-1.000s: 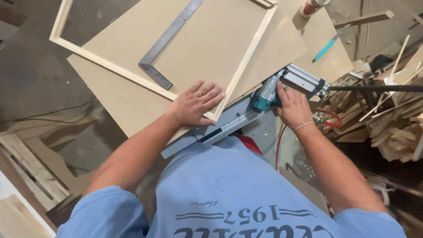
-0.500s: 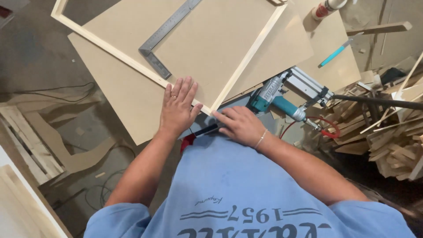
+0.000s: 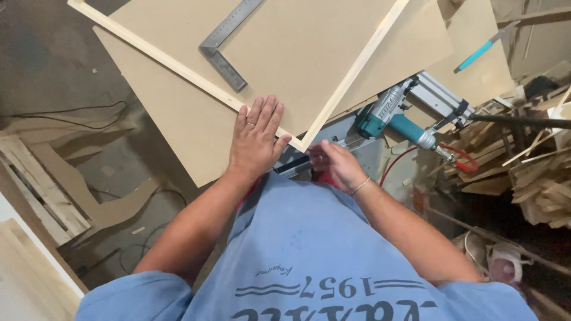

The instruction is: Assembling a wooden frame by aligning thin wood strips, applying wood glue, and securing joints with a pneumatic nail gun.

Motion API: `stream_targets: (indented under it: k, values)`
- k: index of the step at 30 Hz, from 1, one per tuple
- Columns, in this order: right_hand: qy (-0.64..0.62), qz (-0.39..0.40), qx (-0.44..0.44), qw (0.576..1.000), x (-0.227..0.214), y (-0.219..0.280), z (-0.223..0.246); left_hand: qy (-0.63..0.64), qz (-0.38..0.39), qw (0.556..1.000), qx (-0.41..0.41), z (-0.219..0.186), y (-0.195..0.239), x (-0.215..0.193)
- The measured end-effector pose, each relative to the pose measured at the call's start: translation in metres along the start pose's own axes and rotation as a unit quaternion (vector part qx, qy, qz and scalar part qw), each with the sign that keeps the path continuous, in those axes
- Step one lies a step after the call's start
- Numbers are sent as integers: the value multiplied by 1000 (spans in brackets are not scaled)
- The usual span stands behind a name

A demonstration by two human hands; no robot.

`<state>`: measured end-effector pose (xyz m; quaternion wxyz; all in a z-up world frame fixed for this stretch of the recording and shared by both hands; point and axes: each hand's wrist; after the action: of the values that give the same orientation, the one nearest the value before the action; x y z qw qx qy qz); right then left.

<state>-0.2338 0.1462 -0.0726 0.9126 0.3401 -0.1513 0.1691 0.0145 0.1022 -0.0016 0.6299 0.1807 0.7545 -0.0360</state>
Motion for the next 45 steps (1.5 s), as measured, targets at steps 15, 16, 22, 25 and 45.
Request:
stream_targets:
  k: [15, 16, 22, 25, 45]
  values:
    - [-312, 23, -10, 950, 38, -18, -38, 2, 45, 999, 22, 1, 10, 2]
    - [-308, 11, -5, 951, 38, -18, -39, 9, 54, 998, 20, 1, 9, 3]
    - [-276, -61, 18, 959, 42, -18, -38, 14, 86, 996, 12, 1, 9, 1]
    - [-256, -81, 14, 963, 36, -19, -51, 17, 89, 996, 12, 2, 9, 1]
    - [-17, -127, 6, 992, 21, -18, 29, 22, 68, 997, 6, 1, 12, -3]
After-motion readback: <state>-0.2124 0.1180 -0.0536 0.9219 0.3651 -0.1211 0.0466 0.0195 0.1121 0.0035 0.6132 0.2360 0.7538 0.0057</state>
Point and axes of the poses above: each hand's wrist, its own y-axis away from the middle knuckle, its own x-axis out of the palm, z = x × y, and after that the axes turned 12 degrees about z, right-handed
